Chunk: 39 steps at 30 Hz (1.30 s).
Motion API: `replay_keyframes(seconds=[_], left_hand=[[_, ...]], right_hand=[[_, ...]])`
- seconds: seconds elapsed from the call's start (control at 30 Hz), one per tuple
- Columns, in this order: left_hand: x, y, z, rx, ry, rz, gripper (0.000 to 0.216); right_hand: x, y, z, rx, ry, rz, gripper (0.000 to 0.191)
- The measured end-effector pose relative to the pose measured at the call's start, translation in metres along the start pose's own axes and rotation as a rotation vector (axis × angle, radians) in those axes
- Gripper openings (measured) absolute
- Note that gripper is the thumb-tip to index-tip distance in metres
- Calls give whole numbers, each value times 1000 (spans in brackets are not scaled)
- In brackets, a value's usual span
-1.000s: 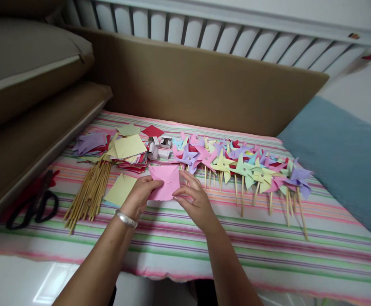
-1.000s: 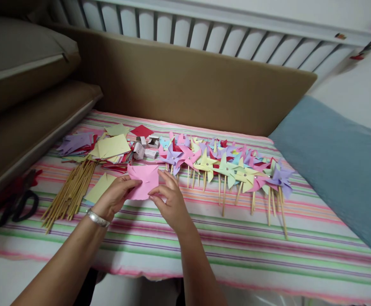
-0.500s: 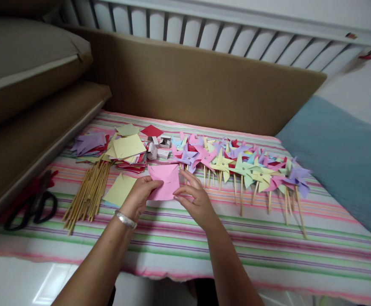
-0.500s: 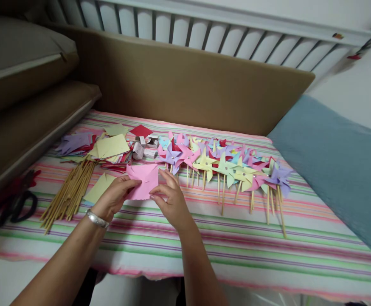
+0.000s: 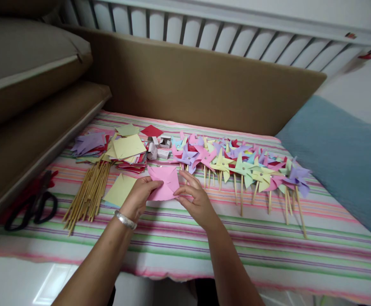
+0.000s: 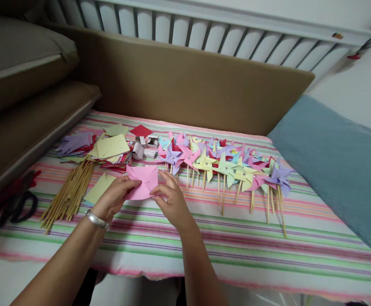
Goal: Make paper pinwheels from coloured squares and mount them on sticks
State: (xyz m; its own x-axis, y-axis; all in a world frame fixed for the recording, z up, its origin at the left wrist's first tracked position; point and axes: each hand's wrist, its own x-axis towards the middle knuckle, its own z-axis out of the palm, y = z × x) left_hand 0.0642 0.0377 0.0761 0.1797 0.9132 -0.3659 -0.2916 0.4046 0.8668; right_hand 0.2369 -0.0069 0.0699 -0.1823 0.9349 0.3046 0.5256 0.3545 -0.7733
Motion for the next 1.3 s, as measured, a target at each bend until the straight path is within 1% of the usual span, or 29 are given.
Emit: replay_keyframes(seconds=[0.1,0.2,0.3,0.37,0.47,0.57,0.67,0.83,0.93,1.03,1.1,1.13,1.17,1.23,1.3], left_hand=[[1,-5,1,30,-7,10,15],[1,-11,3,70,1,16,17],[0,-15,7,87,-43,11,18],[-2,-15,9,100,-62,18,16],[-4,-14,11,130,-78,40,10],[-5,-14,12,138,-96,49,10],[-5,-14,13,128,-111,42,12],[-5,-16,13,108,-121,19,15],[-5,-17,12,108,-156,0,18],[-3,-17,10,128,-188,16,20],[-2,-17,8,151,-185,31,19],[-1,-16,7,167,-178,35,18],[-1,-15,6,189,-171,36,17],[-1,-13,4,255,-168,34,14],[-3,-11,3,336,-202,29,13]], right_hand=[[1,-1,1,10,27,28,7],[3,-3,4,17,93,52,6],[4,-4,8,23,146,89,5],[4,-4,10,25,167,124,3],[4,-2,12,32,193,174,6],[4,1,12,49,202,203,6],[4,2,12,43,199,201,4],[4,-1,11,8,215,202,4],[5,-2,11,-13,214,218,4],[5,-3,13,-25,219,218,4],[5,-3,14,-23,235,220,3],[5,-3,14,-14,248,227,8],[5,-4,12,-3,261,240,18],[5,-5,6,30,271,281,43],[3,-5,-2,89,237,332,63]])
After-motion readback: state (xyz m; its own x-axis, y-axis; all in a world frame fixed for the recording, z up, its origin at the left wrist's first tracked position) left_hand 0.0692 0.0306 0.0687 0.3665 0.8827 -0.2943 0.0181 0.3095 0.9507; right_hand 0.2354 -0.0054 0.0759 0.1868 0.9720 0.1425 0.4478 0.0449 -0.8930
